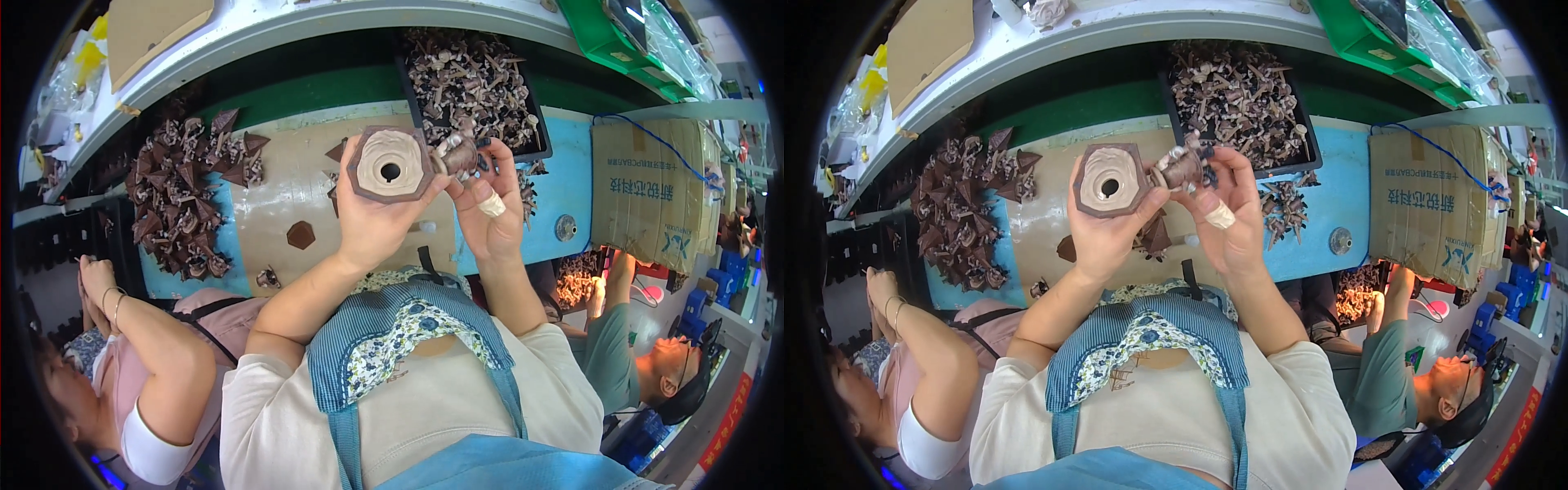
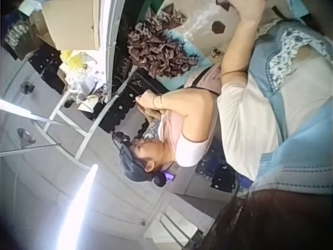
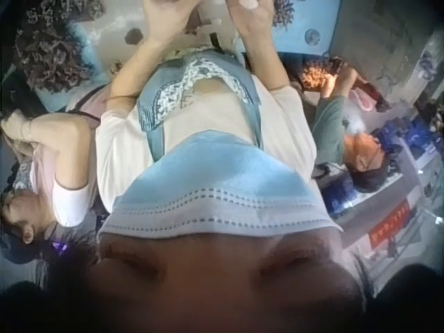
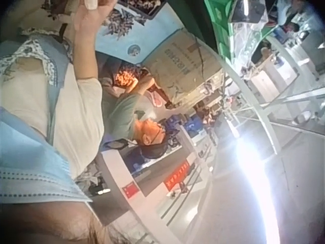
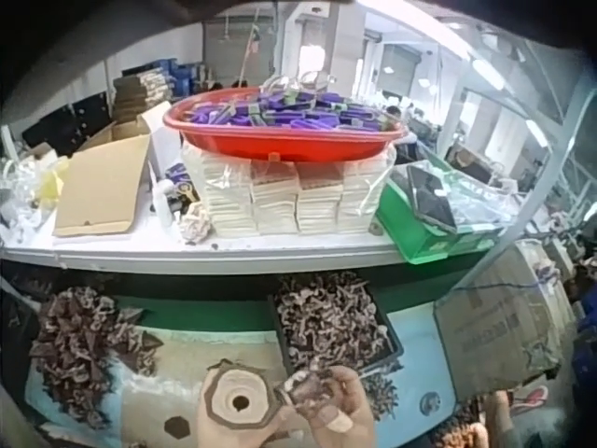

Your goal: The person assembles small plastic housings and rubber components by hand, applying adhesive from a bottle to fit the pieces together.

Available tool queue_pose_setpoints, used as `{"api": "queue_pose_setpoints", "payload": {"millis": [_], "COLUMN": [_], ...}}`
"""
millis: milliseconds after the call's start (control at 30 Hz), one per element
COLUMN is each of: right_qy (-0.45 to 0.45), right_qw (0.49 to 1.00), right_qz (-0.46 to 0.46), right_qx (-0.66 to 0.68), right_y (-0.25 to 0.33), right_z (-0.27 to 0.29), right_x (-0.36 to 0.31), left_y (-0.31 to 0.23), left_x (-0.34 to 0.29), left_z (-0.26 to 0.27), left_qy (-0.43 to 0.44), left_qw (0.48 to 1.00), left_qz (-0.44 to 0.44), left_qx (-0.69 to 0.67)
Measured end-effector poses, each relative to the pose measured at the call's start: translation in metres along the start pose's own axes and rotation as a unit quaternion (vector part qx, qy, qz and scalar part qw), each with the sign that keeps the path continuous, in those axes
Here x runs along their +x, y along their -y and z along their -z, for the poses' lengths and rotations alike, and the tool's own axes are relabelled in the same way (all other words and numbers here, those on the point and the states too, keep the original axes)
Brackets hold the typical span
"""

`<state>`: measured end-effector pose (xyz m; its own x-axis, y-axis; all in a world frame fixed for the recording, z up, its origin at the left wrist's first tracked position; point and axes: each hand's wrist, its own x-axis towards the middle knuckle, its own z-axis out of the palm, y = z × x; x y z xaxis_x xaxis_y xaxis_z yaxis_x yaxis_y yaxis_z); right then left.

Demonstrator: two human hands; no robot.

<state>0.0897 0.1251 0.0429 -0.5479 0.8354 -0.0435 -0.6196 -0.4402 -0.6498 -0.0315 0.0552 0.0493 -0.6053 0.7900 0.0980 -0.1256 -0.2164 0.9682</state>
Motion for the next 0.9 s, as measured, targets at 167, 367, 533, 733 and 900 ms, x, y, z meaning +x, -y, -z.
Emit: {"api": "queue_pose_setpoints", "payload": {"millis": [167, 367, 533, 733, 900], "right_qy": [0.101, 0.146, 0.110, 0.106, 0.143], "right_qw": [0.956, 0.900, 0.908, 0.977, 0.947], "right_qz": [-0.016, 0.083, 0.065, -0.071, -0.004], "right_qx": [-0.275, -0.402, -0.399, -0.173, -0.287], "right_y": [0.018, 0.010, 0.002, 0.000, 0.005], "right_z": [0.004, 0.012, 0.002, 0.003, -0.001], "right_x": [0.000, -0.017, -0.021, -0.004, -0.010], "left_y": [-0.001, -0.009, -0.009, -0.009, -0.015], "left_x": [-0.019, -0.022, -0.024, -0.012, -0.008], "left_z": [0.011, 0.019, 0.013, 0.019, 0.016], "left_qy": [0.012, 0.061, 0.019, 0.057, 0.047], "left_qw": [0.999, 0.996, 0.996, 0.998, 0.998], "left_qz": [-0.029, 0.051, 0.015, 0.020, 0.030], "left_qx": [0.013, -0.037, -0.084, -0.016, -0.038]}}
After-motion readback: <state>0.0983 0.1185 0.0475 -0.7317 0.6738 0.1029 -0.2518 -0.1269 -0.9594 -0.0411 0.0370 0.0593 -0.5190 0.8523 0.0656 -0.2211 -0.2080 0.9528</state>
